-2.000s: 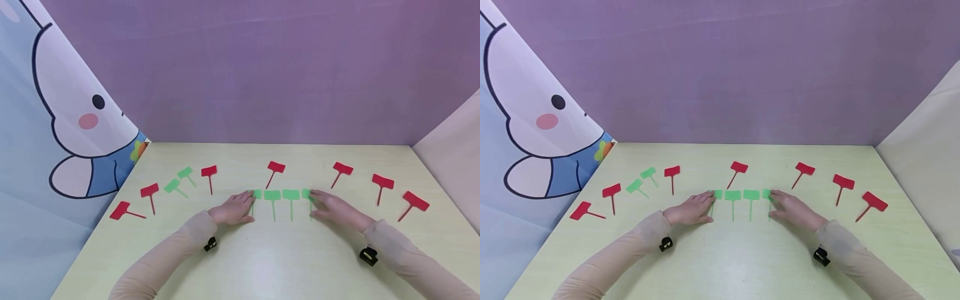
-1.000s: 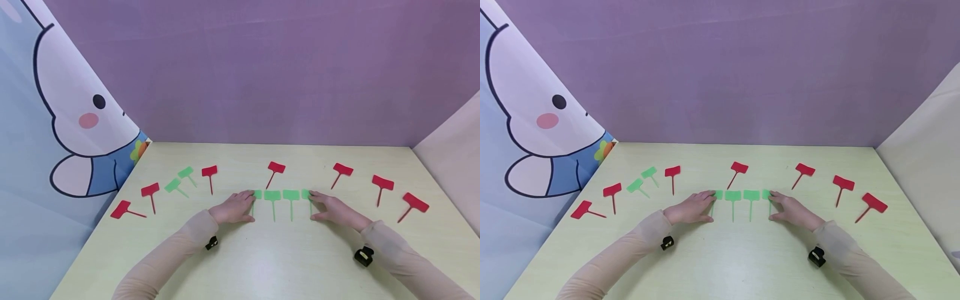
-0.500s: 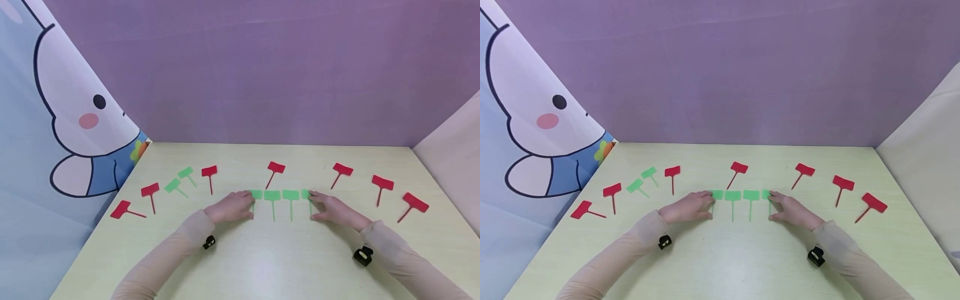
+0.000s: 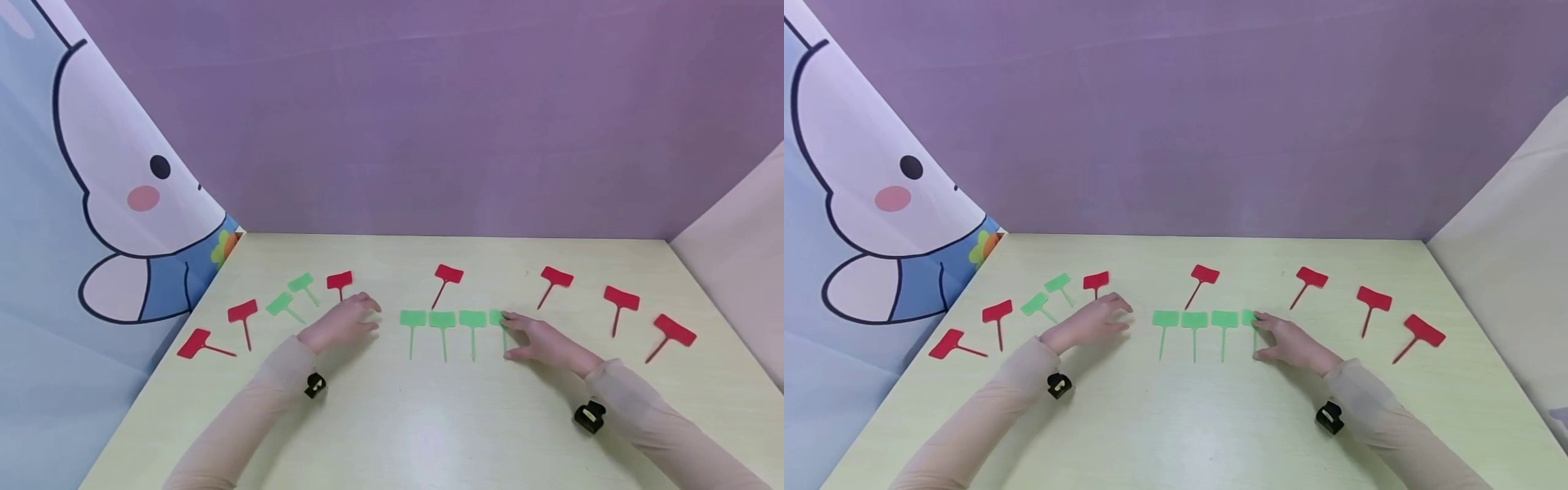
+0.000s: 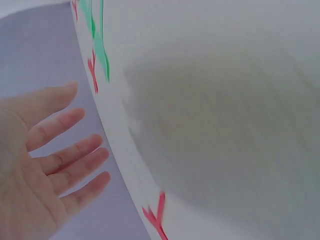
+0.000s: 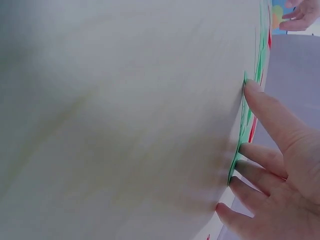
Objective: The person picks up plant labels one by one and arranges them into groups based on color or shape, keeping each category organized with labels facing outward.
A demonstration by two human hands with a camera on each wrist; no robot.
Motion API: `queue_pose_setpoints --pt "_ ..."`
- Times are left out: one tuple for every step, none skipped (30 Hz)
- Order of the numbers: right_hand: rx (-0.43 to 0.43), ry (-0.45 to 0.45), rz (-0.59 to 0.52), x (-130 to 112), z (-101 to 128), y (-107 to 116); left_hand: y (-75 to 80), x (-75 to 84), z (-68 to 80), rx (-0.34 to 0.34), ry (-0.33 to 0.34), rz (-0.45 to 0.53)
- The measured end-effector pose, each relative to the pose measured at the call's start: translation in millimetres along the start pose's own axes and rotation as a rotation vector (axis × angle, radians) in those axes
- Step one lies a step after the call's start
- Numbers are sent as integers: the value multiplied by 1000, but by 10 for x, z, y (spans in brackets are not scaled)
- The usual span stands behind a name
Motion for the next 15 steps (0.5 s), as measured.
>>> queue_pose_setpoints --pt "0 5 5 4 -4 -5 23 -42 5 4 15 10" --pt "0 8 5 6 -8 -8 47 -84 9 8 31 21" --pt "-1 7 3 7 -11 -9 74 -120 13 10 58 37" --pt "-2 7 2 9 -13 -10 97 -161 16 13 76 47" --pt "-2 6 3 8 -14 -10 122 -199 18 21 94 60" --pt "-2 6 4 6 -15 -10 147 -236 20 29 105 72" --pt "-1 8 7 5 -16 -11 171 -274 21 39 109 75" --pt "-1 6 6 4 -17 -11 194 -311 21 48 117 85" --pt "-1 5 9 4 -17 -12 214 -350 22 57 122 90" --pt "0 4 11 3 -17 -12 232 -393 23 67 124 94" --pt "0 2 10 4 -17 -13 248 -436 26 76 129 103" --pt "1 1 10 4 -16 -14 265 -479 29 84 129 106" --pt "1 0 9 4 -15 -15 279 -525 35 94 138 113" --pt "1 -1 7 5 -14 -15 294 -570 45 104 152 123" --pt "2 0 7 5 -13 -16 308 -615 55 115 158 127"
Point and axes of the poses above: each hand's wrist, its own z-axis away from the middle knuckle, its own y-axis out of the back of the hand, x = y × z, the point moved 4 cm from there along -z, towards the middle knuckle, and after that the axes turned 11 degrees about x, right-handed, at the moved point
